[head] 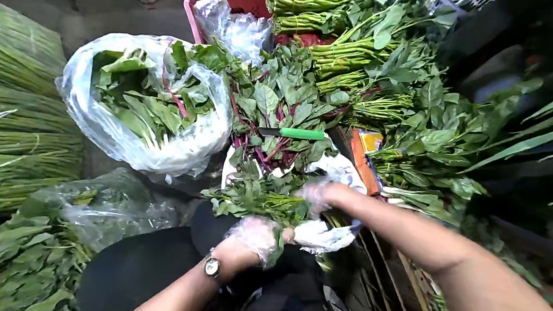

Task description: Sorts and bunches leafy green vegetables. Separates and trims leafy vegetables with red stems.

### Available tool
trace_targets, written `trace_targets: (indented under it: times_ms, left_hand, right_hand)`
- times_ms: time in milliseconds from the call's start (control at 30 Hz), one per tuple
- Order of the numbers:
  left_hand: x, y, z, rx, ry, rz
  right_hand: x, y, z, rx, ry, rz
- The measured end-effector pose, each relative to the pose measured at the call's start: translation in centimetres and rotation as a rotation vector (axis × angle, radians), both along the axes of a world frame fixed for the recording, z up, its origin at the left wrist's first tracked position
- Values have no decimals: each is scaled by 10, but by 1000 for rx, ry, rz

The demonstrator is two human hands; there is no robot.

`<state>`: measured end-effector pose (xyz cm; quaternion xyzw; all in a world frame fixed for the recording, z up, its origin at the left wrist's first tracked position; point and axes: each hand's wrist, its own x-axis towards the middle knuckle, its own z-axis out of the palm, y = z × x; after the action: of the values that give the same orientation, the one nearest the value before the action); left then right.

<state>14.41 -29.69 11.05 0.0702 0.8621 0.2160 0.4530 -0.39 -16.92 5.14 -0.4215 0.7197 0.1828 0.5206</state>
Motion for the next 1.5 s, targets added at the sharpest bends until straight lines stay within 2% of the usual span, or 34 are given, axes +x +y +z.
trace_targets:
  times_ms: [33, 167, 200, 267, 367, 433, 500, 600, 667, 700, 733, 800, 867, 933, 1000, 1100, 1167, 1200, 1233, 1300, 1367, 1433, 1467, 1500]
  left_hand:
    - [3, -1, 0, 38, 108, -14]
    - [30, -9, -37, 293, 980, -30]
    - [32, -8, -40, 336, 1093, -37]
    - [33, -6, -35, 363, 1153, -83]
    - [27, -11, -37, 344, 1263, -42]
    - [25, -15, -37, 325, 1192, -11]
    - [21, -15, -43, 339, 1174, -36]
    - [18, -5, -43, 395, 1126, -128]
    - [19, 4, -39, 416, 1094, -168]
    - [19, 6, -38, 384, 1073, -182]
    - [17, 5, -32, 318, 953, -190]
    - [11, -1, -22, 126, 527, -151]
    - [11, -13, -23, -20, 278, 6]
    - [11, -18, -15, -93, 190, 183]
    - [1, -10, -17, -168, 234, 116]
    - [-22, 6, -35, -222, 176, -3]
    - [-34, 16, -42, -167, 87, 52]
    - [-39, 19, -42, -141, 56, 83]
    - [-41, 20, -39, -113, 51, 103]
    - [-36, 20, -39, -55, 135, 91]
    - [-35, 18, -35, -33, 237, 21]
    - [-46, 15, -7, -12, 262, 19]
    - [-50, 11, 5, 18, 322, 79]
    - [-52, 6, 12, 53, 437, 175]
  right_hand:
    - [7, -5, -8, 37, 8, -24]
    - [2, -3, -28, 59, 154, -108]
    - [-3, 2, -36, 53, 185, -140]
    - [0, 9, -41, 52, 233, -172]
    - [19, 2, -9, 82, 283, -115]
    - [29, -6, 14, 1, 275, -104]
    - [35, -8, 19, -158, 183, -165]
    - [49, -14, 4, -171, 1, -248]
    - [51, -26, -23, -105, 52, -276]
    - [52, -31, -38, -113, 61, -352]
    - [53, -37, -51, -136, 63, -410]
    - [58, -46, -62, -141, 36, -446]
    - [58, -49, -41, -105, -42, -342]
    - [38, -34, -18, -128, -97, -228]
    - [14, 2, -5, -89, -23, -231]
    - [-16, 57, -34, 102, 185, -356]
    - [-22, 65, -42, 184, 235, -400]
    - [-20, 60, -33, 188, 219, -378]
    - [-19, 52, -15, 152, 175, -340]
    - [-21, 36, 39, -58, 91, -344]
    - [-30, 24, 73, -385, 242, -416]
    - [-43, 11, 61, -740, 579, -414]
    - [-52, 2, 46, -870, 661, -367]
    - [-59, -10, 35, -878, 668, -327]
